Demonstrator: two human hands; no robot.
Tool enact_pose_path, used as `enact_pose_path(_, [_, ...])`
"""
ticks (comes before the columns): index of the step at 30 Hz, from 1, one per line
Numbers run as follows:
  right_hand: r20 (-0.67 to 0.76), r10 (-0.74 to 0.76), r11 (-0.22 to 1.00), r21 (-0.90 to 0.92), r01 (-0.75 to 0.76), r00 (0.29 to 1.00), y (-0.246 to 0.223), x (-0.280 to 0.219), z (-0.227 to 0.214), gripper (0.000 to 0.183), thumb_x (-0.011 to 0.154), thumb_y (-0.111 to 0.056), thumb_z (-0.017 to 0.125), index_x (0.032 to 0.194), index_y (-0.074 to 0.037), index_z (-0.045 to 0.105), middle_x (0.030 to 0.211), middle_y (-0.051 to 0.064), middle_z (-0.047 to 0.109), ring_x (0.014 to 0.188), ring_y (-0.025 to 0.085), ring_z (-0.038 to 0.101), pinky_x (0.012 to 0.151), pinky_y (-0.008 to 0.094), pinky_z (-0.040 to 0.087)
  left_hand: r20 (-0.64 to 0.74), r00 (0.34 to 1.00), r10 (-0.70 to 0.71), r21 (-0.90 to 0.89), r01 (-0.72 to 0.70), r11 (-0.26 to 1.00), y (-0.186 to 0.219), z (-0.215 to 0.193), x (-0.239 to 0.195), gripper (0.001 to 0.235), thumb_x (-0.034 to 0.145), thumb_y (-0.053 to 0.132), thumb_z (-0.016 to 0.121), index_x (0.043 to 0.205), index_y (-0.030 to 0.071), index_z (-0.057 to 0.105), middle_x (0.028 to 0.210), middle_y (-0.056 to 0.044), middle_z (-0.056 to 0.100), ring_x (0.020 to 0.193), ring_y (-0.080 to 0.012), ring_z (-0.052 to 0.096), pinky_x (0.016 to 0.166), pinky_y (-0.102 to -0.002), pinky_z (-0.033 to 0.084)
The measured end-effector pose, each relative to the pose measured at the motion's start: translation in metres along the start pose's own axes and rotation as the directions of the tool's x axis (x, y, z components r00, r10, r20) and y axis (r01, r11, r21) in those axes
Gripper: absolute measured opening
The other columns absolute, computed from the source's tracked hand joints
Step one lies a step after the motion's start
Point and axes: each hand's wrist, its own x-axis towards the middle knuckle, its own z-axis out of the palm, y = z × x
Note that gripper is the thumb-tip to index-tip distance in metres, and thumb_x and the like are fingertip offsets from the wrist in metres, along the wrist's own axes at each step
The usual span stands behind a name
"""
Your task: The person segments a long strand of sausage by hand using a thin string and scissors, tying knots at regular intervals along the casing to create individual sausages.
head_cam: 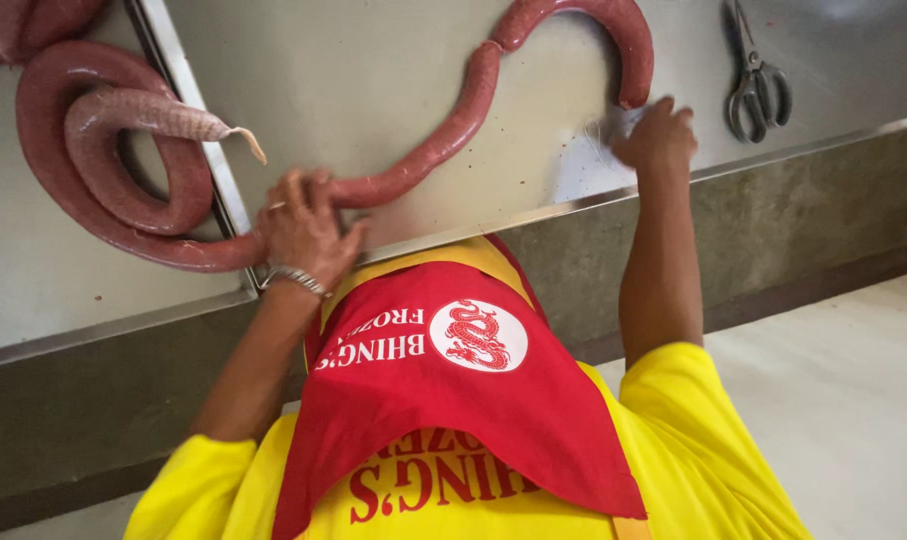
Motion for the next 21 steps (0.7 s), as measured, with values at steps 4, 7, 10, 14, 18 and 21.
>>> enact_pose_path(4, [-0.029,-0.206,0.963,-0.184,0.197,0.978,-0.029,0.069,-0.008,0.088,0.077,-0.055,0.086,0.137,0.000,0.051,0.136,0.020,0.057,0.127,0.040,0.057,0.098,0.054,0.051,-0.179,0.977,0.119,0.024,-0.117,0.993,0.034,0.029,0.020,0.053,0.079,0.039,0.075,0.119,0.008,0.061,0.118,-0.014,0.063,0.109,-0.0384,0.069,0.097,-0.054,0.054])
enact_pose_path(7, [-0.030,-0.224,0.970,-0.106,0.219,0.974,-0.047,0.079,-0.029,0.097,0.074,-0.061,0.088,0.137,0.001,0.050,0.135,0.022,0.060,0.125,0.041,0.060,0.101,0.052,0.052,-0.028,1.000,0.003,-0.350,-0.013,0.937,0.037,0.044,0.020,0.038,0.100,0.038,0.074,0.115,0.006,0.061,0.100,-0.015,0.070,0.087,-0.0360,0.070,0.077,-0.048,0.057])
enact_pose_path(10, [-0.023,-0.119,0.993,0.009,0.119,0.993,-0.060,0.086,-0.036,0.106,0.067,-0.060,0.091,0.138,0.002,0.043,0.131,0.025,0.059,0.120,0.042,0.061,0.098,0.053,0.051,0.017,0.987,-0.161,-0.509,0.147,0.848,0.030,0.044,0.013,0.046,0.100,0.045,0.074,0.118,0.004,0.065,0.078,-0.018,0.066,0.073,-0.0351,0.069,0.063,-0.045,0.056])
enact_pose_path(14, [-0.088,-0.093,0.994,0.040,0.097,0.992,-0.060,0.103,-0.023,0.098,0.066,-0.053,0.090,0.132,0.002,0.044,0.130,0.027,0.054,0.115,0.044,0.061,0.092,0.054,0.052,0.032,0.964,-0.262,-0.803,0.181,0.567,0.011,0.040,0.012,0.048,0.106,0.049,0.069,0.108,0.002,0.064,0.079,-0.013,0.067,0.069,-0.0237,0.066,0.064,-0.041,0.056])
enact_pose_path(18, [-0.278,-0.210,0.968,0.079,0.240,0.937,-0.073,0.112,-0.028,0.083,0.091,-0.059,0.084,0.132,0.003,0.048,0.128,0.034,0.055,0.107,0.051,0.063,0.086,0.057,0.053,0.605,0.762,-0.232,-0.796,0.576,-0.185,-0.003,0.033,0.013,0.050,0.102,0.052,0.059,0.108,0.002,0.062,0.072,-0.003,0.061,0.054,-0.0112,0.055,0.047,-0.028,0.045])
enact_pose_path(21, [-0.256,-0.280,0.954,0.036,0.299,0.925,-0.091,0.108,-0.060,0.069,0.074,-0.040,0.086,0.126,-0.008,0.056,0.124,0.022,0.065,0.114,0.043,0.063,0.090,0.054,0.053,0.629,0.764,-0.144,-0.756,0.558,-0.342,-0.005,0.034,0.016,0.050,0.098,0.053,0.056,0.107,0.005,0.064,0.072,0.000,0.066,0.053,-0.0076,0.058,0.046,-0.023,0.049])
